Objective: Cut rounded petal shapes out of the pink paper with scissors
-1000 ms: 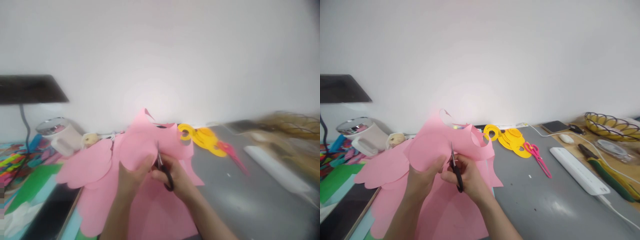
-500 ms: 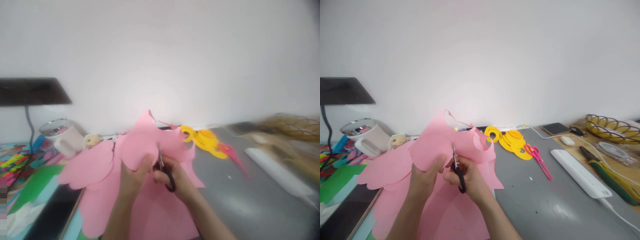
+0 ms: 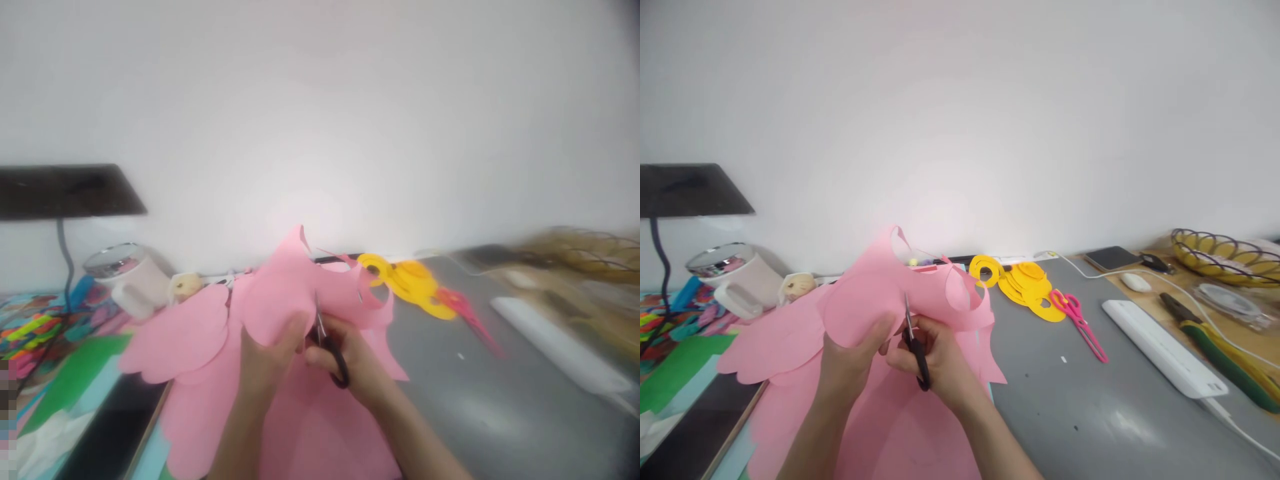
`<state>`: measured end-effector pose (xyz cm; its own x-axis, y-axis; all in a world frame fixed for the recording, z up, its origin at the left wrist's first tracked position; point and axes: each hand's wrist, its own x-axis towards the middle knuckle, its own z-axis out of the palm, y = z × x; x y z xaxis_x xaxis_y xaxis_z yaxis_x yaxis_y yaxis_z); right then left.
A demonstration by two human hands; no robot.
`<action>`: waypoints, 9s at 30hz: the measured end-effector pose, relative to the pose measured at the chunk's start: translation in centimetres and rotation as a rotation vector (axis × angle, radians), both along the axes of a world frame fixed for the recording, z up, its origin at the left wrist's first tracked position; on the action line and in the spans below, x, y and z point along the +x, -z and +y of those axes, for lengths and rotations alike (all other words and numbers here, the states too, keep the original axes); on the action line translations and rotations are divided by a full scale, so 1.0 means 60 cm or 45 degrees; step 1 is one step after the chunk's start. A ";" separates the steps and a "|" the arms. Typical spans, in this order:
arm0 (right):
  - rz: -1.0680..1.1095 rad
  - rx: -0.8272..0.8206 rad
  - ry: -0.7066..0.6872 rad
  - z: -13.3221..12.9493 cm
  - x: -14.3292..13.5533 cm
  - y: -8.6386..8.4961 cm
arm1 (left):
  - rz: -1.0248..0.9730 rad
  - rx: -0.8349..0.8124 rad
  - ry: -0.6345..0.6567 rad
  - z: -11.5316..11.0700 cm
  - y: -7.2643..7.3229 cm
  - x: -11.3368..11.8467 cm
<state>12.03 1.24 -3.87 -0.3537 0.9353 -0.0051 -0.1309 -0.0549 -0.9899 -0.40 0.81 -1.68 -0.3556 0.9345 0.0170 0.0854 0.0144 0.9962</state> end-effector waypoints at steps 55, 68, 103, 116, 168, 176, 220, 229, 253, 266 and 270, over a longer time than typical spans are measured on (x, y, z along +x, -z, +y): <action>0.029 0.020 0.152 0.000 -0.006 0.007 | -0.022 0.001 -0.134 -0.002 0.003 0.018; 0.025 0.080 0.015 0.003 0.004 0.003 | -0.009 -0.004 -0.015 -0.005 -0.005 0.006; -0.053 -0.002 0.060 0.001 0.006 0.003 | -0.017 -0.048 0.015 -0.005 -0.013 -0.001; -0.060 -0.021 0.067 0.003 0.005 0.007 | -0.016 0.030 -0.076 0.000 -0.005 0.002; -0.035 -0.042 0.108 -0.003 0.008 0.005 | -0.049 0.035 -0.034 0.002 0.004 -0.006; -0.009 -0.053 0.095 -0.004 0.008 0.015 | -0.036 0.120 -0.036 0.006 0.011 -0.009; 0.024 0.016 0.065 -0.001 0.004 0.010 | -0.069 -0.058 0.120 -0.008 -0.011 0.001; -0.021 0.073 0.041 -0.002 0.004 0.008 | -0.077 -0.005 0.114 -0.008 -0.013 0.002; -0.025 0.031 0.085 -0.001 0.008 0.013 | -0.040 0.011 0.149 -0.010 -0.014 0.006; 0.001 0.039 0.078 -0.002 0.007 0.007 | -0.051 0.022 0.119 -0.006 -0.009 0.003; -0.003 0.050 0.076 -0.001 0.008 0.008 | -0.042 0.006 0.070 -0.005 -0.007 0.002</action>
